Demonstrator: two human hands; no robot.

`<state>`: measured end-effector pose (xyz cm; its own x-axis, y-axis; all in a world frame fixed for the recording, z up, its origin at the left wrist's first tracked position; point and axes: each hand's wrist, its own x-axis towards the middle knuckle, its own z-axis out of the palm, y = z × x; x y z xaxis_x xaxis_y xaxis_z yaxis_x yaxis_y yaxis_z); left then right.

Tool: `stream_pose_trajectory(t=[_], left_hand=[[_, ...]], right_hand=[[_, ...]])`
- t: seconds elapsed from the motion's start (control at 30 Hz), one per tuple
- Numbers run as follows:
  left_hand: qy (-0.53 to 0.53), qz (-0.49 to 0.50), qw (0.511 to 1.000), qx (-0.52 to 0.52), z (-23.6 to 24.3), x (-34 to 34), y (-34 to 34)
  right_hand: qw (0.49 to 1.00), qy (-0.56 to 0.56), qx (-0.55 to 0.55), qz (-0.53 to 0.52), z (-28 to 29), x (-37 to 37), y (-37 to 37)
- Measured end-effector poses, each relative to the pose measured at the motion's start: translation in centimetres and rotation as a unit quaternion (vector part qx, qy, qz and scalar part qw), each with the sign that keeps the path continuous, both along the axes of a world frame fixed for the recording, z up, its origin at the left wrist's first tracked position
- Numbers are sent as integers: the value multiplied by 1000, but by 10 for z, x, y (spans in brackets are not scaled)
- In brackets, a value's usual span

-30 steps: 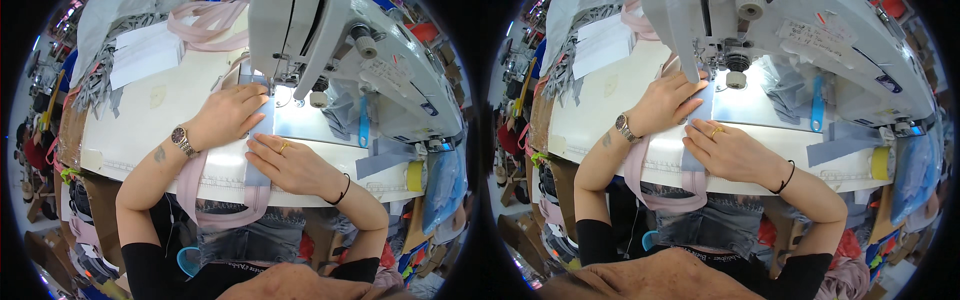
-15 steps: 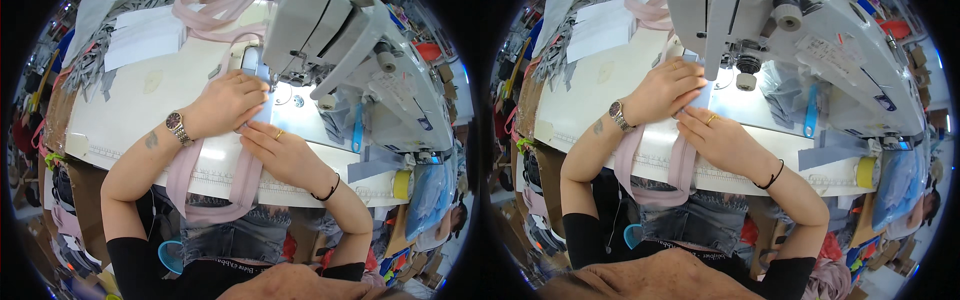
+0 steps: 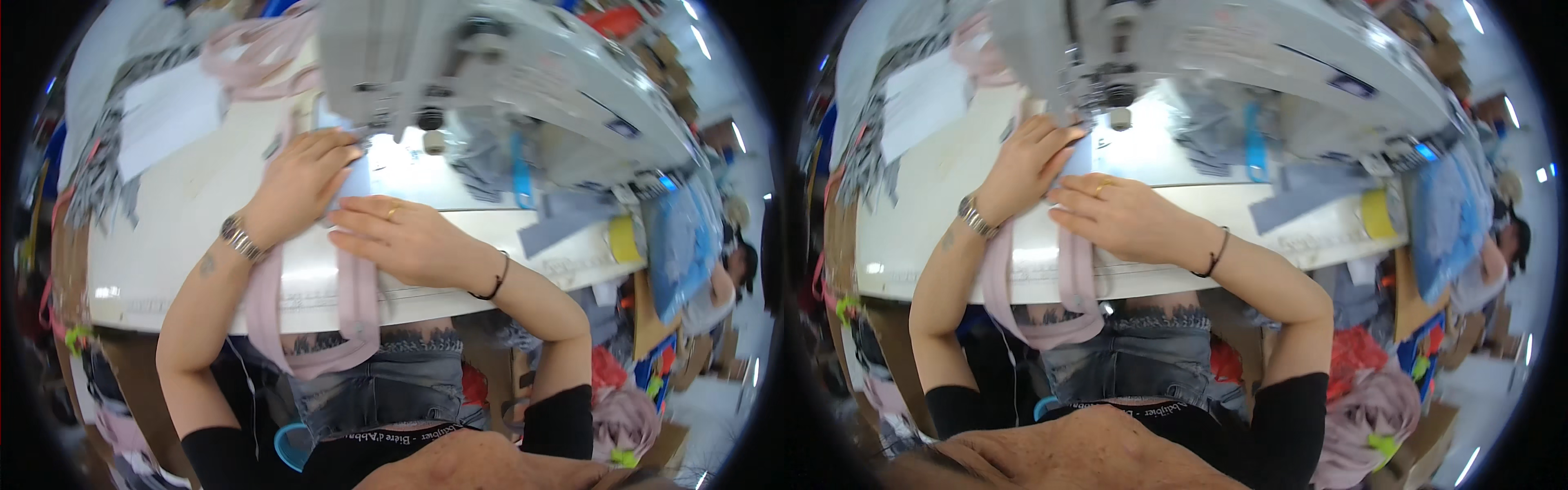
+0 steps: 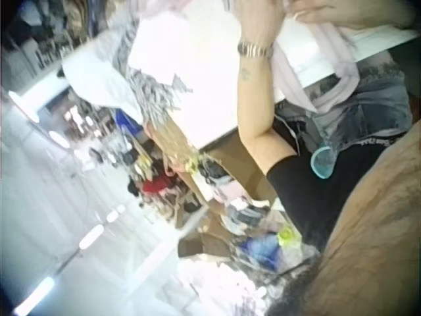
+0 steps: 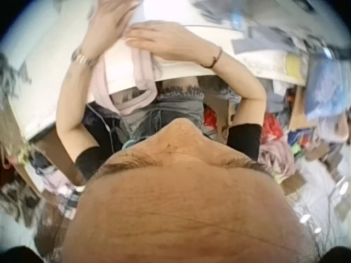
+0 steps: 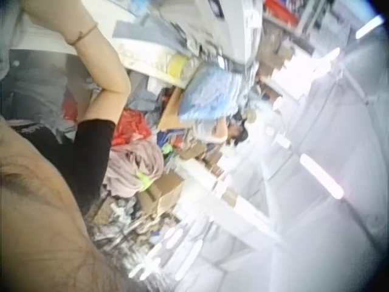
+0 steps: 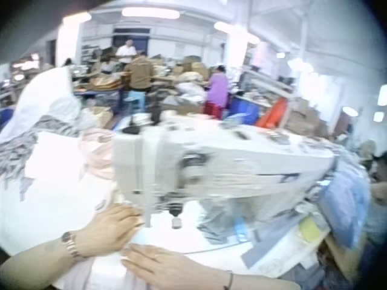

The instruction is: The person aligns fabric strips and straps under a sewing machine needle, stitches them together repeatedly, and gathers the bundle of sewn pieces by hand.

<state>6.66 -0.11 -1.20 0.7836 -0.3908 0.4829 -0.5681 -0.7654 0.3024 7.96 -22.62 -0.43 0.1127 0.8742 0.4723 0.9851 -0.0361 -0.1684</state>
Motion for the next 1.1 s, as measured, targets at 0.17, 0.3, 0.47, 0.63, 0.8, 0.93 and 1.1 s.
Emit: stream_pose_trajectory(t=[0.17, 0.3, 0.47, 0.63, 0.8, 0.93, 1.1], left_hand=[[12, 6, 1000, 16, 0, -1, 4], [-12, -17, 1000, 6, 2, 2, 2], [-10, -11, 1000, 13, 1, 1, 2], [-6, -21, 1000, -8, -2, 4, -1], [-7, -3, 1000, 5, 1, -1, 2], [-41, -7, 999, 21, -7, 4, 3], [-65, -15, 998, 20, -7, 4, 6]], right_hand=[[989, -54, 17, -139, 24, 6, -50], [912, -123, -15, -392, 43, 40, -118], [868, -158, -74, -464, 26, 87, -114], [797, -345, 5, -496, 3, 138, -99], [801, -273, -155, -509, 27, 96, -105], [848, -128, -188, -479, 53, 48, -101], [894, -129, -81, -422, 55, 25, -89]])
